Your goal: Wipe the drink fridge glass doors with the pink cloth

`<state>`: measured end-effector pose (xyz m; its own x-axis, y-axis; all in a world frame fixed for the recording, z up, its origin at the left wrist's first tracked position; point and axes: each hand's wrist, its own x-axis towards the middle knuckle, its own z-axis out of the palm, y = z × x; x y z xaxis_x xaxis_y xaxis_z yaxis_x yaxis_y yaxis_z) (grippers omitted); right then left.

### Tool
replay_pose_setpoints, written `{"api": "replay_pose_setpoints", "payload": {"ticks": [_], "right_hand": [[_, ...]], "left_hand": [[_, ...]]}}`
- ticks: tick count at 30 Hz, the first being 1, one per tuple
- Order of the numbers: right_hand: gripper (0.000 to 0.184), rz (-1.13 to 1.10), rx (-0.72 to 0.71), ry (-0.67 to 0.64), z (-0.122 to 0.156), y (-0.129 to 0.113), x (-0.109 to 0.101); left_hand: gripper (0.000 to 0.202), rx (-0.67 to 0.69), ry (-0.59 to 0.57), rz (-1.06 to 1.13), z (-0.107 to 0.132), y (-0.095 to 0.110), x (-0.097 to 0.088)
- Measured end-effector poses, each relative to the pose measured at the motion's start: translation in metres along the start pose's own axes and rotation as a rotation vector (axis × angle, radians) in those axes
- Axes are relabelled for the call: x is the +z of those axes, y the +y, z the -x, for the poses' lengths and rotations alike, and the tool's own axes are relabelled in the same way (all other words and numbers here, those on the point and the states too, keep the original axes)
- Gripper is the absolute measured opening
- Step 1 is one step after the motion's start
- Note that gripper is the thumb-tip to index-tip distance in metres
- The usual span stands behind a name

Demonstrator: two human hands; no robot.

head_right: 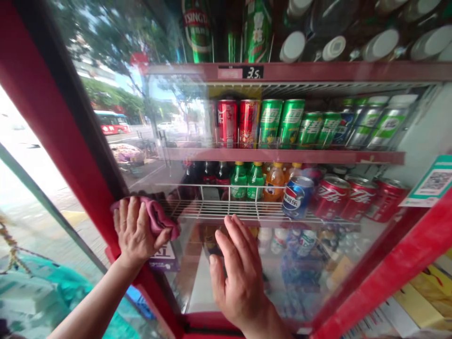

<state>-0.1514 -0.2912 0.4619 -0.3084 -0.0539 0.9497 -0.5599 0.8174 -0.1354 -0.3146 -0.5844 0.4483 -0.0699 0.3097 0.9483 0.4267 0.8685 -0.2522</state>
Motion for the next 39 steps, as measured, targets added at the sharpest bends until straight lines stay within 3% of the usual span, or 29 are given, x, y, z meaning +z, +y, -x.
{"api": "replay_pose_setpoints", "payload": {"ticks": [4,8,20,28,32,39], "right_hand": [[0.049,0.02,-0.014,0.01,0.001,-0.006,0.009],[0.044,0.041,-0.051,0.003,-0.004,-0.016,0.024],[0.04,0.036,-0.195,0.076,-0.04,-0.037,0.058],[0.044,0.015,-0.301,0.087,-0.099,-0.048,0.059],[0.044,0.002,-0.331,0.087,-0.113,-0.048,0.053],[0.042,0.001,-0.315,0.129,-0.114,-0.03,0.038]], "left_hand": [[0.104,0.0,0.005,-0.004,-0.002,0.003,-0.001],[0.103,0.016,0.025,0.007,-0.023,0.003,-0.005],[0.101,0.003,0.034,0.005,-0.15,-0.026,-0.023],[0.101,0.018,0.057,0.015,-0.227,-0.045,-0.034],[0.1,0.003,0.076,0.026,-0.26,-0.049,-0.038],[0.108,-0.075,0.102,0.033,-0.282,-0.034,-0.033]]}}
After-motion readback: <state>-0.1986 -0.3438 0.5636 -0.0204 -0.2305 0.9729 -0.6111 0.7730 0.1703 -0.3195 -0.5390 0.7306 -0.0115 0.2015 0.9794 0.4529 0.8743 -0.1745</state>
